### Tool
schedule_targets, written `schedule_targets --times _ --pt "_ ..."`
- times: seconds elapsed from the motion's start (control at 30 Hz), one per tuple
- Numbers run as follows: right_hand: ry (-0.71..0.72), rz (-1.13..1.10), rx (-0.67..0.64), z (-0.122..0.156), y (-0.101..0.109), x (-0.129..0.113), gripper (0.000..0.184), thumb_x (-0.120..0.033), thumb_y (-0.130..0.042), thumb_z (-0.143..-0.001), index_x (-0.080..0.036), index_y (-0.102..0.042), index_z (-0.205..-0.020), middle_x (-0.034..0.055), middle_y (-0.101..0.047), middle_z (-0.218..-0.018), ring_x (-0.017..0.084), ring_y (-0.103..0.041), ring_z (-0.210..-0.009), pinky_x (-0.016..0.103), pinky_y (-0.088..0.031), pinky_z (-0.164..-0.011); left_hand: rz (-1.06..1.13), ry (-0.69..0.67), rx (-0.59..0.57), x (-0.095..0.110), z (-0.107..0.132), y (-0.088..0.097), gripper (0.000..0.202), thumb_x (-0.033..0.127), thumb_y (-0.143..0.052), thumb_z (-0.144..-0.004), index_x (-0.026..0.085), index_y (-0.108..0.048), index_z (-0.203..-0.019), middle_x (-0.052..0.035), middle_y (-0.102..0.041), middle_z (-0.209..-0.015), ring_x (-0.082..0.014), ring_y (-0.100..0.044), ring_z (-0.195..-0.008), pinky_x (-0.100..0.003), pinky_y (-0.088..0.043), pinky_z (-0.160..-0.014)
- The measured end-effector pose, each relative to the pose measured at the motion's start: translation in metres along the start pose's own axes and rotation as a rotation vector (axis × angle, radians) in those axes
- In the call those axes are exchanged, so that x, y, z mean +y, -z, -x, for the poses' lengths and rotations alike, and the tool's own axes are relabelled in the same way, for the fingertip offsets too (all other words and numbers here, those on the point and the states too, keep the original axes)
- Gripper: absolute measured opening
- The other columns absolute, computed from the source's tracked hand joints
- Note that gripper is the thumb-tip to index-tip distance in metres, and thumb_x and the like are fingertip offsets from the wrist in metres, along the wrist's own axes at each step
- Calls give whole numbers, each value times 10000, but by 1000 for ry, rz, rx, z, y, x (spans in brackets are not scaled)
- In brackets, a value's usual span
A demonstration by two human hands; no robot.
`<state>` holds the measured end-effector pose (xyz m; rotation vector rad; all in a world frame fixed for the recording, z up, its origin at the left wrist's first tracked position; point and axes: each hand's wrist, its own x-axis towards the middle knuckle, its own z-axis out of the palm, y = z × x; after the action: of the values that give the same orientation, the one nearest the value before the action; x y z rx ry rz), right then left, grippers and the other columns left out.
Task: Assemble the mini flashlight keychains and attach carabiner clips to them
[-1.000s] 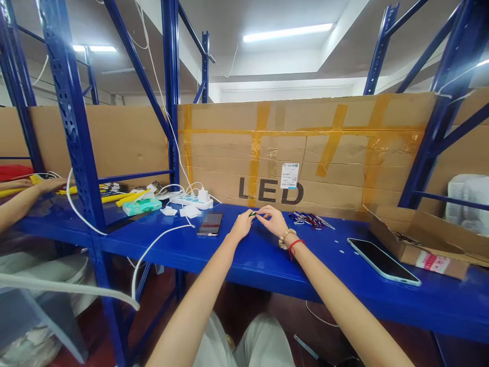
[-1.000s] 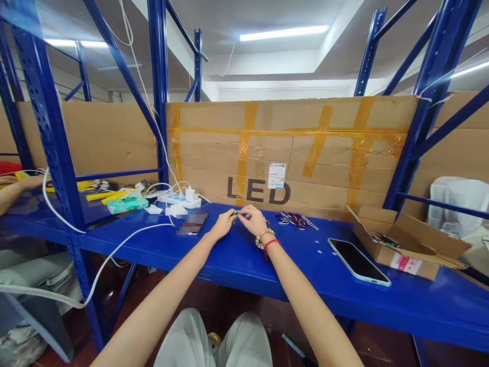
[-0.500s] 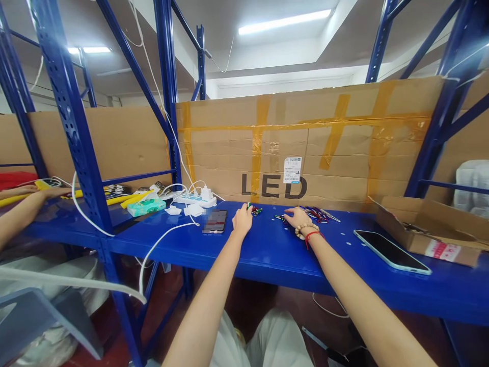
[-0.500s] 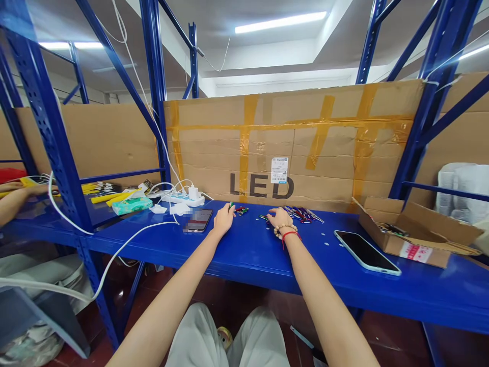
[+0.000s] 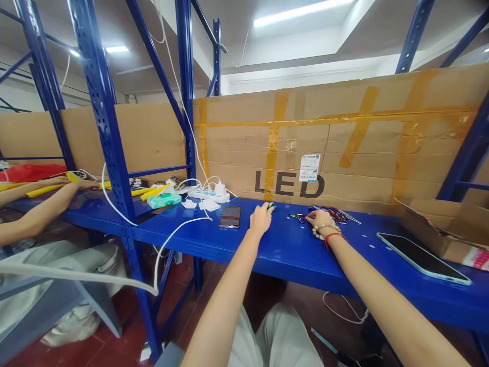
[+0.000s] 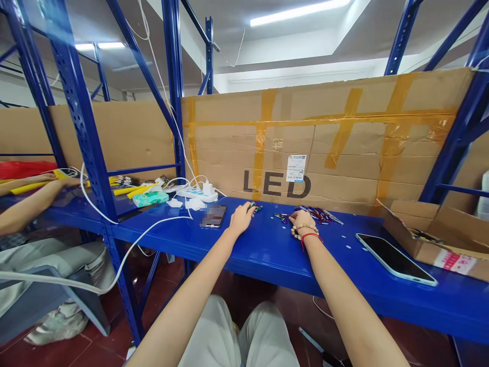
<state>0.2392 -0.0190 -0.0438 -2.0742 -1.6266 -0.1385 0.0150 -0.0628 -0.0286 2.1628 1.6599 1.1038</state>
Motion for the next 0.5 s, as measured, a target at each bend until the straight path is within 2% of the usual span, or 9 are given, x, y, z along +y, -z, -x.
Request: schedule_targets --times 0.17,0.3,0.4,0.5 --pt "-43 -15 49 5 4 -7 162 -344 -654 -662 -233 -742 -741 64 -719 -792 225 -669 -765 261 -496 -586 8 -120 -61 5 12 2 313 385 -319 -922 267 -574 -1061 -41 -622 -1055 -200 -513 -1063 -313 -437 -858" --pt "-27 -48 78 6 7 -9 186 -315 -670 -643 -218 -741 -785 69 -721 -850 241 -663 -837 276 -510 -653 35 -112 -45 3 17 4 367 385 -271 -932 234 -554 -1110 -63 -600 -1124 -208 -482 -1108 -334 -427 -894" --pt "19 -106 92 5 7 -11 175 -257 -651 -684 -192 -731 -825 80 -720 -844 225 -662 -850 275 -513 -704 46 -85 -20 2 18 4 370 390 -281 -929 217 -562 -1095 -77 -603 -1109 -221 -485 -1093 -351 -434 -884" --pt "129 -208 83 7 5 -18 148 -233 -608 -780 -152 -694 -870 70 -712 -853 168 -662 -827 292 -515 -760 48 -82 -6 0 19 3 314 382 -344 -916 236 -582 -1061 -61 -616 -1044 -211 -507 -1051 -332 -447 -865"
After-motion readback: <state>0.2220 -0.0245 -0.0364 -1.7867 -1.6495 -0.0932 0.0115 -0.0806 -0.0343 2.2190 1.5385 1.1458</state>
